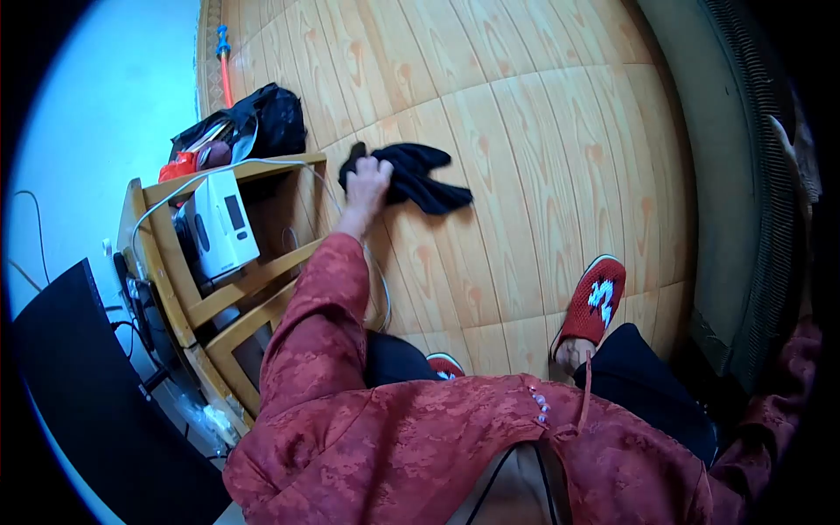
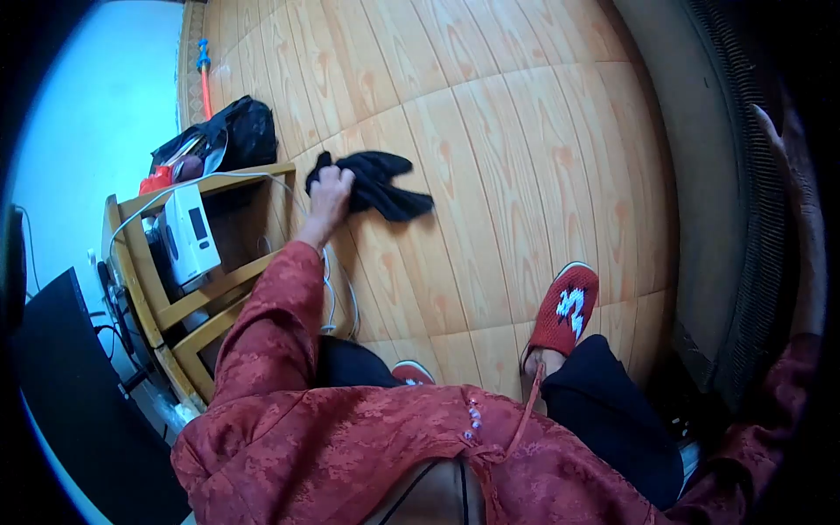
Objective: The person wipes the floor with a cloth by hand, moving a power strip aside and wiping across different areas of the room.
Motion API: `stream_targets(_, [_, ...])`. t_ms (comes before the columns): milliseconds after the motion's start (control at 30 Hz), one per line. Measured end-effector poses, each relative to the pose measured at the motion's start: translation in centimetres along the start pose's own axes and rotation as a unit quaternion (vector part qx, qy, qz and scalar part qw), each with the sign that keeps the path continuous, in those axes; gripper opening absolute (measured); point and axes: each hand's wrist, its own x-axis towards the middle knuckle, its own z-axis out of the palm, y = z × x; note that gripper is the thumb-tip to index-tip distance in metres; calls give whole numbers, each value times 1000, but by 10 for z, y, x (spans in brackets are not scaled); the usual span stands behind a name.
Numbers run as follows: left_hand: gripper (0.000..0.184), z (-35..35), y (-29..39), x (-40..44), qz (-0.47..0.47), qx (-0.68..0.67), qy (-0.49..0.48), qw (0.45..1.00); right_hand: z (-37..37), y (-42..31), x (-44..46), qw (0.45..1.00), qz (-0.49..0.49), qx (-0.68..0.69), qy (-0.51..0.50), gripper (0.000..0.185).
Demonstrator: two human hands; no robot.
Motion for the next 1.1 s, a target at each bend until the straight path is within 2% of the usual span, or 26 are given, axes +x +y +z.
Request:
stream_targets(67, [8,11,-32,38,-49,69,29,996,5,1,-7,1000,12,9,-6,79])
stream_targets(133, [15,9,-53,65,-166,2,72,983,13,3,-17,999,31,19,-4,77])
stream_targets(200, [21,-10,-58,84,-274,-28,65,959,11,4,-19,998,49,31,-15,76])
stream_targets(300, [28,-38,-48,89,-203,-120,200,951,-14,2,-1,998,30,20,-60,87])
stream_targets(333, [30,-48,-38,87,-140,-119,249,951,-20,1,3,997,22,20,-76,92])
stream_targets(400, [30,-56,-15,70,-38,-158,257,953,-15,0,-2,997,-5,0,-79,98])
stream_targets(467, [26,-53,22,39,53,-186,186,963,9,10,-17,999,-19,-20,-47,92])
stream_targets(533, [12,-29,63,-1,110,-191,146,964,29,13,-29,1000,7,21,-12,80])
stream_targets(600, [13,-35,91,-38,142,-130,66,979,39,11,-29,997,42,69,7,75])
stream_targets(667, [23,-33,93,-40,135,-138,26,981,36,10,-27,995,61,78,-17,75])
stream_targets(700, [33,-34,87,-29,97,-188,11,977,34,12,-28,995,63,68,-33,76])
stream_targets(733, [39,-31,81,-13,50,-175,9,983,32,14,-29,995,63,58,-50,76])
stream_targets(867, [37,-17,37,77,-13,-125,91,988,22,12,-29,996,63,12,-57,76])
stream_targets(933, [30,-5,16,120,-67,-77,124,987,10,4,-20,997,60,15,-37,75])
stream_targets(1000, [23,2,-2,153,-172,-44,119,977,-1,-2,-13,998,53,37,-15,75])
stream_targets(1067, [20,-4,-16,171,-228,-50,122,965,-14,-5,-8,998,46,52,-1,75])
stream_targets(1100, [26,-18,-21,175,-228,-80,134,961,-12,-7,-9,997,49,51,0,76])
